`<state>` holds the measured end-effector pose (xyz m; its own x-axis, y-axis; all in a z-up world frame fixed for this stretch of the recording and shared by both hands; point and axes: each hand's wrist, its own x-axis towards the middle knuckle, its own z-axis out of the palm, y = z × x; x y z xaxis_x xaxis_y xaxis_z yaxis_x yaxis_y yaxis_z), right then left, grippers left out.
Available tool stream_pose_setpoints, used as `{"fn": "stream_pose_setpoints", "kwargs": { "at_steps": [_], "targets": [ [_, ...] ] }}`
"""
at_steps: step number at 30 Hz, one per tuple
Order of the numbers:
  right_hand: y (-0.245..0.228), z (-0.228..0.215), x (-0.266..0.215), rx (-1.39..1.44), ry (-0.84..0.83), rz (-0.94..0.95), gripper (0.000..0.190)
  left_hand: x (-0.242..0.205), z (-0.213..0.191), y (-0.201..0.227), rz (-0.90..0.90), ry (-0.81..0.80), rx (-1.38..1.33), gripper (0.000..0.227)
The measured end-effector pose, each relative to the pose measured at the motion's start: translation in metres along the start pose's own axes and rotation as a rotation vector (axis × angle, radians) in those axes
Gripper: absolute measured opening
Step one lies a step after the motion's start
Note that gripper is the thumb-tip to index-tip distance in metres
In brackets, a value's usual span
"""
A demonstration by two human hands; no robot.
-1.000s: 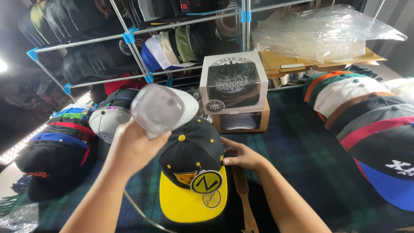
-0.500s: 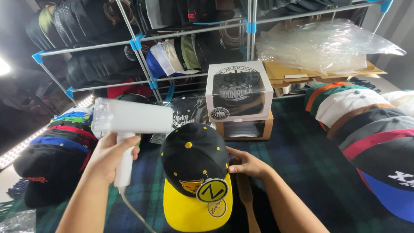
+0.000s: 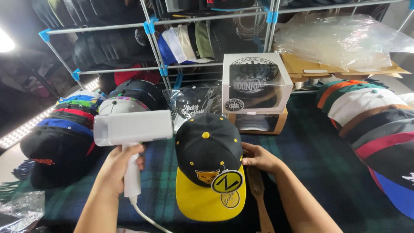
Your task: The person cleans two baseball caps on a table. They first brush a black and blue cap with a wooden brush and then use a hairdryer on it. Next, they brush a black and yellow cap and apply heat with the hairdryer.
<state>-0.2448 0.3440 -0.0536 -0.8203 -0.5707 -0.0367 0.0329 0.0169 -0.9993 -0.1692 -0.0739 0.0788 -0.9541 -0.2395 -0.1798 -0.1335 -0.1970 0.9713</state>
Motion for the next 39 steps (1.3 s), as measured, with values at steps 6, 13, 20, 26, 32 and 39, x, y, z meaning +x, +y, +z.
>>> {"fn": "stream_pose_setpoints", "kwargs": {
  "at_steps": [6,13,20,26,32,39],
  "targets": [
    [-0.008,0.006,-0.002,-0.010,0.037,0.027,0.102,-0.026,-0.012,-0.027,-0.032,0.063,0.095,0.018],
    [0.000,0.003,0.003,-0.052,0.050,-0.011,0.093,-0.063,-0.025,-0.054,-0.089,0.138,0.120,0.017],
    [0.012,0.000,0.002,-0.014,0.049,-0.037,0.089,-0.105,-0.031,-0.076,-0.076,0.098,0.133,0.017],
    [0.008,0.004,0.000,-0.017,0.063,-0.013,0.091,-0.132,-0.034,-0.079,-0.011,0.076,0.524,0.033],
    [-0.006,0.012,-0.005,-0.032,0.078,0.007,0.089,-0.156,-0.026,-0.088,0.066,0.098,0.574,0.020],
    [-0.006,0.010,-0.008,-0.090,0.114,0.074,0.088,-0.176,-0.012,-0.098,0.318,-0.208,0.387,0.072]
  ]
}}
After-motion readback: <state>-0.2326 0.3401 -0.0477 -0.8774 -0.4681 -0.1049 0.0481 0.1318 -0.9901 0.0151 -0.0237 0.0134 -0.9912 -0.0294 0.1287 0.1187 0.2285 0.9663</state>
